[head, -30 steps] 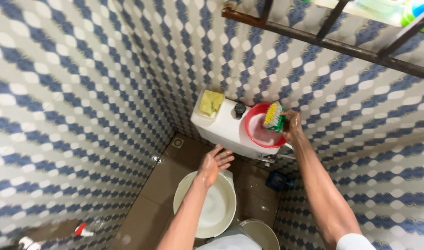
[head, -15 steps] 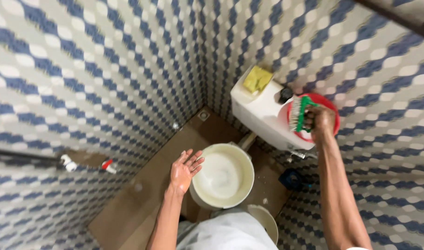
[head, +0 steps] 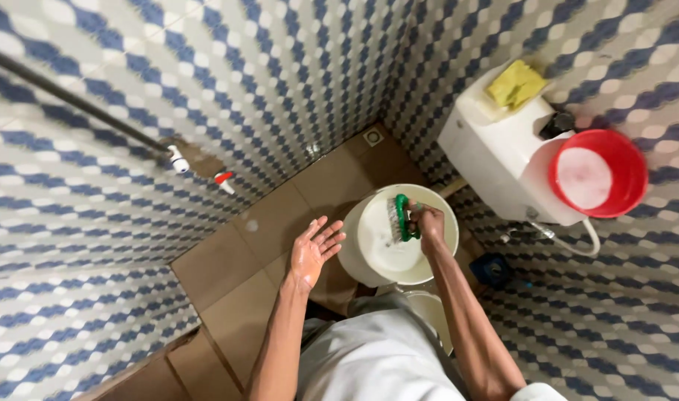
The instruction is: Scrubbing the tiled walls of a bathroom using a brush and soapy water.
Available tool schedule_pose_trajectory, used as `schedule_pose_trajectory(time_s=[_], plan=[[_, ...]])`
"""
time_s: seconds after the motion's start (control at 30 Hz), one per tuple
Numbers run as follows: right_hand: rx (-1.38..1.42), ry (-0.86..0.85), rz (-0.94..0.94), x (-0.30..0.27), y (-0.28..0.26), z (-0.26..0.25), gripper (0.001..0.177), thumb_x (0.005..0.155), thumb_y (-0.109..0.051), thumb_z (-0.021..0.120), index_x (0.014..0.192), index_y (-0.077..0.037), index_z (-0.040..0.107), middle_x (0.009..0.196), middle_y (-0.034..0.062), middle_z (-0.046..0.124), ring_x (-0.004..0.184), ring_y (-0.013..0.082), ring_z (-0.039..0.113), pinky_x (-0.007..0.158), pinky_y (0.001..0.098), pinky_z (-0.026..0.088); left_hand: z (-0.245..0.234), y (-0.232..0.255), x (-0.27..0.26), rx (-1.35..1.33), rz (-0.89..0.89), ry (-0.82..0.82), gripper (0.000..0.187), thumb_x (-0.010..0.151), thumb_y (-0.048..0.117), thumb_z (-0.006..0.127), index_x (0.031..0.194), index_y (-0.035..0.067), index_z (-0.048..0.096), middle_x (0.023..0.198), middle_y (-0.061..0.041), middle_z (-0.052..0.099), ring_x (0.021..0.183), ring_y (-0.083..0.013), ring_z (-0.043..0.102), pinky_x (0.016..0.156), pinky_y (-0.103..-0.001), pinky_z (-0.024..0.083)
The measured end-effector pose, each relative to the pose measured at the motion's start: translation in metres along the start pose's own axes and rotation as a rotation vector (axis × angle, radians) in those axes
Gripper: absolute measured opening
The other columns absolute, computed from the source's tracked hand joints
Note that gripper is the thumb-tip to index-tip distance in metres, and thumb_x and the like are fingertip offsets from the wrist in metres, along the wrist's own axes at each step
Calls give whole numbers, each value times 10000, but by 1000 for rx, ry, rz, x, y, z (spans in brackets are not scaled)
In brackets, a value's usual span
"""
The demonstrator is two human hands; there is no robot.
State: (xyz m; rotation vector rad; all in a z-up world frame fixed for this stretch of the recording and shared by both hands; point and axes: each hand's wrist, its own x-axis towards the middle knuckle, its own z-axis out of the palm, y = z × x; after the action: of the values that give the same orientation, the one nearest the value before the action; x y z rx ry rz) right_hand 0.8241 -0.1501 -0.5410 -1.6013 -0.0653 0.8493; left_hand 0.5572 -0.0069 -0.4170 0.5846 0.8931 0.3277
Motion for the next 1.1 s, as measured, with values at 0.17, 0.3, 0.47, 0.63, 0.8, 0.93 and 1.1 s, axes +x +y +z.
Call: schedule_pose_trajectory(time_s=[0.17,0.3,0.47,0.63,0.8,0.93,1.1], plan=[[379,-46,303,15,47,8,437,975,-381,605,976,41,717,582,-1,493,451,146,450,418,323,400,-36,10,-24,-45,21,-3,626,974,473,553,1478,114,459,1314,-120,690,1126,-233,675,978,-380,489],[225,58,307,17,77,7,382,996,-331,716,967,49,740,589,7,461,449,150,428,417,329,371,-59,-6,-25,-39,-24,5,626,971,466,565,1472,108,451,1313,-131,688,1125,-237,679,987,-378,492],[-160,64,171,51,140,-26,286,928,-137,745,777,101,694,579,108,569,444,205,484,413,368,358,-66,-37,-27,-20,-143,68,646,962,453,565,1500,115,449,1320,-127,694,1116,-231,681,979,-378,494],[-527,137,9,73,135,-31,120,779,-107,763,858,-19,786,655,136,681,559,258,636,551,398,505,-59,-46,-27,-19,-178,137,654,964,438,570,1505,92,448,1325,-136,692,1116,-240,681,990,-389,495],[-706,118,-136,99,133,-28,275,704,-133,777,977,-113,807,743,186,736,659,312,711,690,422,560,-42,-45,-10,-27,-194,195,657,958,432,573,1506,92,446,1329,-146,693,1117,-249,679,987,-390,487],[-569,287,-149,134,183,-28,183,777,-143,792,899,-8,778,773,173,728,681,280,670,697,418,537,-24,-32,-2,-23,-161,234,666,961,434,571,1513,87,440,1327,-146,691,1122,-252,674,1010,-400,478],[-317,396,30,164,226,-21,156,844,-114,734,914,23,758,812,146,727,689,242,658,677,387,527,-21,-28,-5,56,-109,280,676,953,452,557,1524,109,439,1316,-129,703,1121,-239,679,1026,-397,465]])
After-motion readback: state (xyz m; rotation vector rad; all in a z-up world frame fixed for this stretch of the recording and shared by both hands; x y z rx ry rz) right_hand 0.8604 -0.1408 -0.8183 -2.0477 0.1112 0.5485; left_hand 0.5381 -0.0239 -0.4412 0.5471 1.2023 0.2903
